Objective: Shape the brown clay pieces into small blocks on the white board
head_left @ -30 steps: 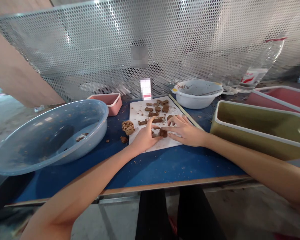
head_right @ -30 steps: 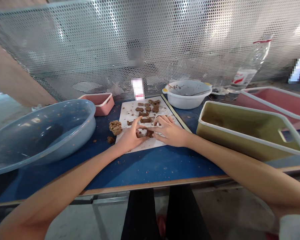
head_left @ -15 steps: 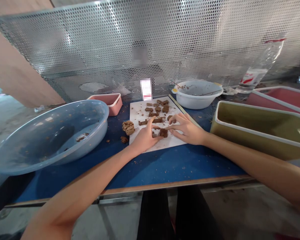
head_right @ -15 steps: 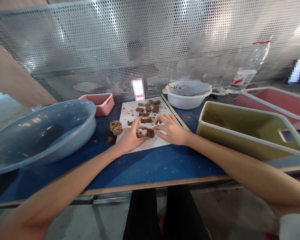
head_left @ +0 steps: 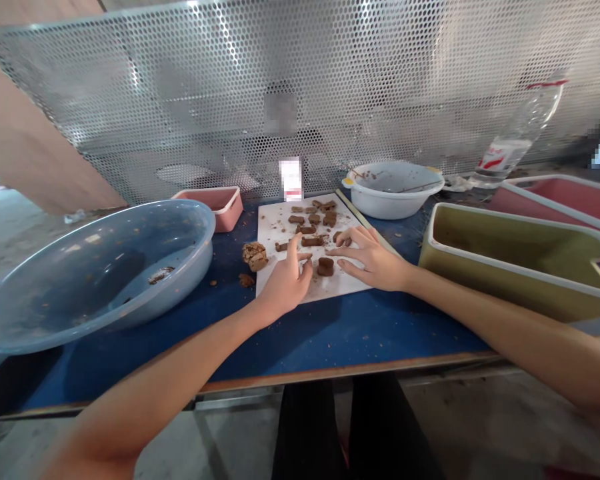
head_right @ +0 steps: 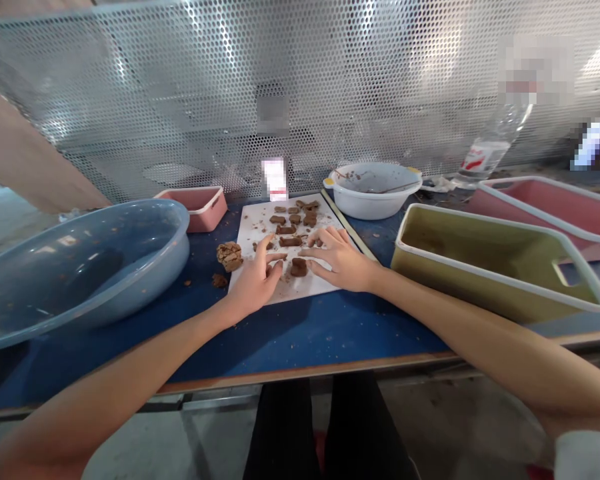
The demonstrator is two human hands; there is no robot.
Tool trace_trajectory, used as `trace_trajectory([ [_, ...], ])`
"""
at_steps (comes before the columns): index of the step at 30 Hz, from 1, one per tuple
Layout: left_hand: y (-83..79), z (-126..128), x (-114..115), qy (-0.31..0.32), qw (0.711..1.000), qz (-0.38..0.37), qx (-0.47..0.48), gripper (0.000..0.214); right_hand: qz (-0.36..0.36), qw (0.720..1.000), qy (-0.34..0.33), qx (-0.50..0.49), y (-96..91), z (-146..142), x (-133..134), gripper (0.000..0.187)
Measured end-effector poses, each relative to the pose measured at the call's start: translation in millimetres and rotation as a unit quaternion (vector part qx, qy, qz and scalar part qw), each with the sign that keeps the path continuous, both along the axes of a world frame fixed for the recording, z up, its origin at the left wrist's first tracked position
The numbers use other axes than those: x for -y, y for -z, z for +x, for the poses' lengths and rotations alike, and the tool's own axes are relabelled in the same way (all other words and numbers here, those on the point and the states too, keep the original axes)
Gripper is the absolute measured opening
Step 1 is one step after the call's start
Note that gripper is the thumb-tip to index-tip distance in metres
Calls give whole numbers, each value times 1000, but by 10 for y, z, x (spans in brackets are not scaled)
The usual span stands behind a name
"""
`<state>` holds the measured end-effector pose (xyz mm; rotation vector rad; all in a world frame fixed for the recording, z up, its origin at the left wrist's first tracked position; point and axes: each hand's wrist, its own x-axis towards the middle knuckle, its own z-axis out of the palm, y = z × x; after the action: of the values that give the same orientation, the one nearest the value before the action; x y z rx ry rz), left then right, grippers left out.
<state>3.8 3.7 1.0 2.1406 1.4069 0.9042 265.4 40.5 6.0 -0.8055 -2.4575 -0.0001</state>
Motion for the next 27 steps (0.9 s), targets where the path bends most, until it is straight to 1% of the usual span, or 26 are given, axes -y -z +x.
trace_trajectory([
  [2, -23, 22, 79, 4, 1000, -19, 14, 71, -9, 1000, -7, 14, 7, -5, -2, 40],
  [4, -33, 43, 138, 15, 999, -38, 28, 71, -4, 1000, -17, 22, 11, -7, -6, 39],
  [6, -29, 57, 171, 26, 998, -47, 43, 72, 14, 1000, -16, 11, 6, 0, -11, 35],
  [10, -20, 69, 182, 31, 997, -52, 53, 73, 31, 999, -1, -26, -11, 20, -23, 34],
  [16, -36, 71, 182, 24, 997, -56, 42, 73, 8, 1000, -21, 6, 30, -2, -21, 37],
  [21, -22, 74, 185, 25, 997, -43, 50, 73, -9, 1000, -7, 16, 58, -33, -13, 44],
  [27, -52, 83, 189, 20, 998, -45, 44, 72, -29, 999, -16, 18, 62, -46, 1, 41],
])
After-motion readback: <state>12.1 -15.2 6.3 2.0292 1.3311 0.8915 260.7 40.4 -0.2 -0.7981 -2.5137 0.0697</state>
